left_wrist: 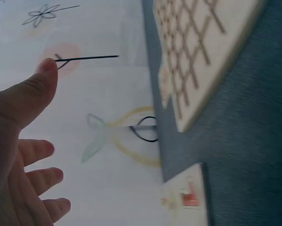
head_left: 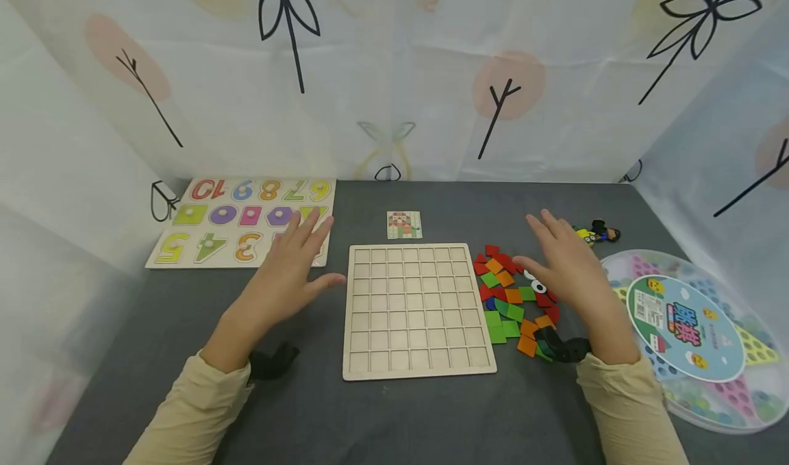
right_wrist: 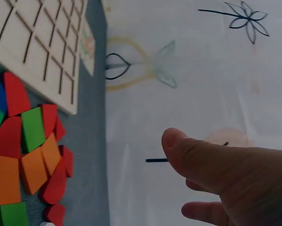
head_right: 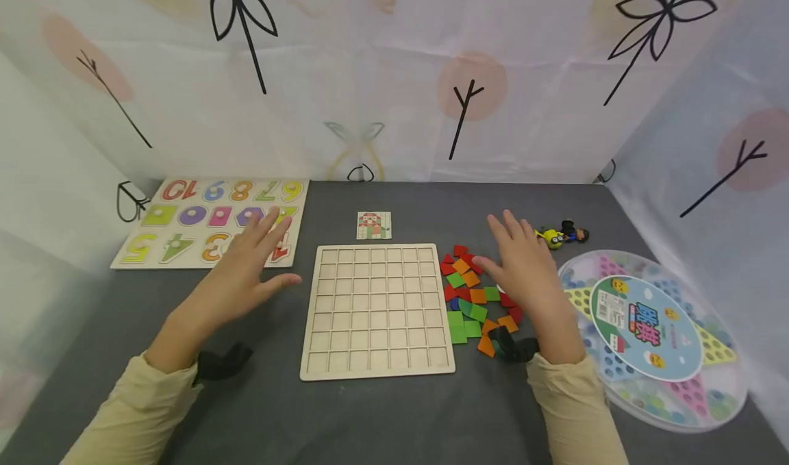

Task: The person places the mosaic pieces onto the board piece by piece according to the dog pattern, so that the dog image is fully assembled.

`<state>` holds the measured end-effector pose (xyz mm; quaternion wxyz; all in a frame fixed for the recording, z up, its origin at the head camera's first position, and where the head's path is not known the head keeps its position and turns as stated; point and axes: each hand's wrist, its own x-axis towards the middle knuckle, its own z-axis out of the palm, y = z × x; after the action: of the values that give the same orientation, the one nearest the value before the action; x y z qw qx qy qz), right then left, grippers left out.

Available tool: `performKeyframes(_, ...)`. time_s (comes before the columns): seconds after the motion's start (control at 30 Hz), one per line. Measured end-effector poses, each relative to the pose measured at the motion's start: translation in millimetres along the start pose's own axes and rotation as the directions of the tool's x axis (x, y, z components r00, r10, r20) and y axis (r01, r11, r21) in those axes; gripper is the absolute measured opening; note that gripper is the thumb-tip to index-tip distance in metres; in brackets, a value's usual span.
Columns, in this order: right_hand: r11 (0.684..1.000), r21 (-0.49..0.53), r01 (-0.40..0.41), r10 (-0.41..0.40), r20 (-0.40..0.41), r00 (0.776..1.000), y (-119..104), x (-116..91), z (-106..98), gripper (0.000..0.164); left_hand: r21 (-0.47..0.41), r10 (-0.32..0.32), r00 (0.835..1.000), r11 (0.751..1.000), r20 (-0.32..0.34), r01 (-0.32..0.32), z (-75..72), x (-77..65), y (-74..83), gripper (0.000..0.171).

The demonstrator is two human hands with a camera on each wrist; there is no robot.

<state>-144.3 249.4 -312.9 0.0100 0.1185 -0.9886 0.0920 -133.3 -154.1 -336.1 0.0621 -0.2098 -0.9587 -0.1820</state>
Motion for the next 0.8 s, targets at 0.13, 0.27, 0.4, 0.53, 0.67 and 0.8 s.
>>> performKeyframes(0.13,0.999,-0.026,0.029,-0.028,0.053,0.998,3.9,19.2,13.0,0.066,-0.046,0.056,0.998,0.997,0.023,-0.055,10.7,0.0,-8.5,0.089)
performKeyframes(0.27,0.998,-0.059,0.023,-0.016,0.110,0.994,6.7,35.4,25.0,0.055,-0.103,0.076,0.995,0.992,0.071,-0.068,24.7,-4.9,-12.4,0.089)
performKeyframes(0.4,0.997,-0.069,0.022,-0.011,0.156,0.988,11.0,47.2,35.4,0.045,-0.188,0.083,0.988,0.981,0.134,-0.057,40.4,-14.0,-10.6,0.085)
performKeyframes(0.53,0.998,-0.048,0.029,-0.018,0.207,0.978,16.2,55.2,43.7,0.040,-0.288,0.088,0.971,0.957,0.223,-0.021,52.5,-24.5,-5.8,0.083)
performKeyframes(0.67,0.999,-0.042,0.024,-0.014,0.231,0.973,20.6,59.4,49.7,0.036,-0.302,0.093,0.959,0.953,0.266,-0.009,59.7,-31.4,-6.3,0.082)
performKeyframes(0.8,0.999,-0.027,0.022,-0.015,0.237,0.971,22.0,61.2,52.6,0.033,-0.265,0.086,0.957,0.964,0.277,-0.010,62.9,-34.7,-11.2,0.082)
